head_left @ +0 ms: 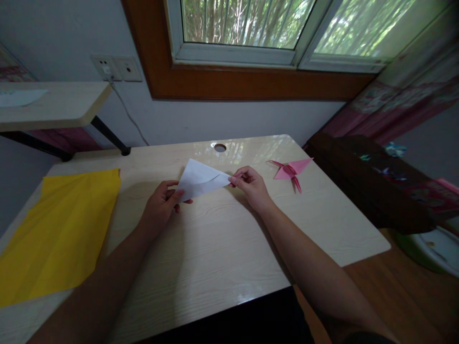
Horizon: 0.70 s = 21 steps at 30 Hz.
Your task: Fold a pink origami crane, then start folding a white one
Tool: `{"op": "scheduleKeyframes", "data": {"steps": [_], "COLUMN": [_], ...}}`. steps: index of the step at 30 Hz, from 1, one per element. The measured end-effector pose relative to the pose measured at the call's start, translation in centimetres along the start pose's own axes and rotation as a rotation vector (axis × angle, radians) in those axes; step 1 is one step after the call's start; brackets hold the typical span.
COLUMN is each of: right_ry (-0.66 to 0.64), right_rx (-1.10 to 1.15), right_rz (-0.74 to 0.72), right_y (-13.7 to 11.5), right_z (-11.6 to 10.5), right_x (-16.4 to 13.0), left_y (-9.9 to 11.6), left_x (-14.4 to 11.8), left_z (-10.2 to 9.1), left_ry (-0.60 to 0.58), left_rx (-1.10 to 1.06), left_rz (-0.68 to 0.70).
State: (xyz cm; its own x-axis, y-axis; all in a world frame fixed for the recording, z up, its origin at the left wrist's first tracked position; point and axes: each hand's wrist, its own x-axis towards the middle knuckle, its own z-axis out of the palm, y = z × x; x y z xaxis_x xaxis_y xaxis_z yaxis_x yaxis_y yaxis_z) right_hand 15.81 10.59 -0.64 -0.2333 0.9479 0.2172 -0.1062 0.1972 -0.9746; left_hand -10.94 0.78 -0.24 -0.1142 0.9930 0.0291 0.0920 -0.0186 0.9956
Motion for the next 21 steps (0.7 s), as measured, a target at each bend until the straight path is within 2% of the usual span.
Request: {"op": "scheduleKeyframes", "data": {"steps": [7,12,16,21], "right_ry": [-0.184,-0.279,-0.23,-0.145], "right_rx": [0.036,-0.065,-0.059,0.029], "right_rz": [0.067,0.115,0.147,0.108], "right_y": [0.0,-0.3,-0.4,-0.3], "right_z": [0.4,1.0,1.4,1.5], "right_x": [-0.5,-1.1,-1.1,-0.8], "left_y": [0.6,0.5,0.2,0.2], "left_x": [-0.2,-0.6,-0.8,-0.7], "left_z": [0.1,0.3,0.2,0.2], "left_ry": [0.039,-0.044,-0.09,-0.072], "left_rx": [0.013,0.141,0.161,0.099], "left_rz": [0.005,0.061,0.094,0.082]}}
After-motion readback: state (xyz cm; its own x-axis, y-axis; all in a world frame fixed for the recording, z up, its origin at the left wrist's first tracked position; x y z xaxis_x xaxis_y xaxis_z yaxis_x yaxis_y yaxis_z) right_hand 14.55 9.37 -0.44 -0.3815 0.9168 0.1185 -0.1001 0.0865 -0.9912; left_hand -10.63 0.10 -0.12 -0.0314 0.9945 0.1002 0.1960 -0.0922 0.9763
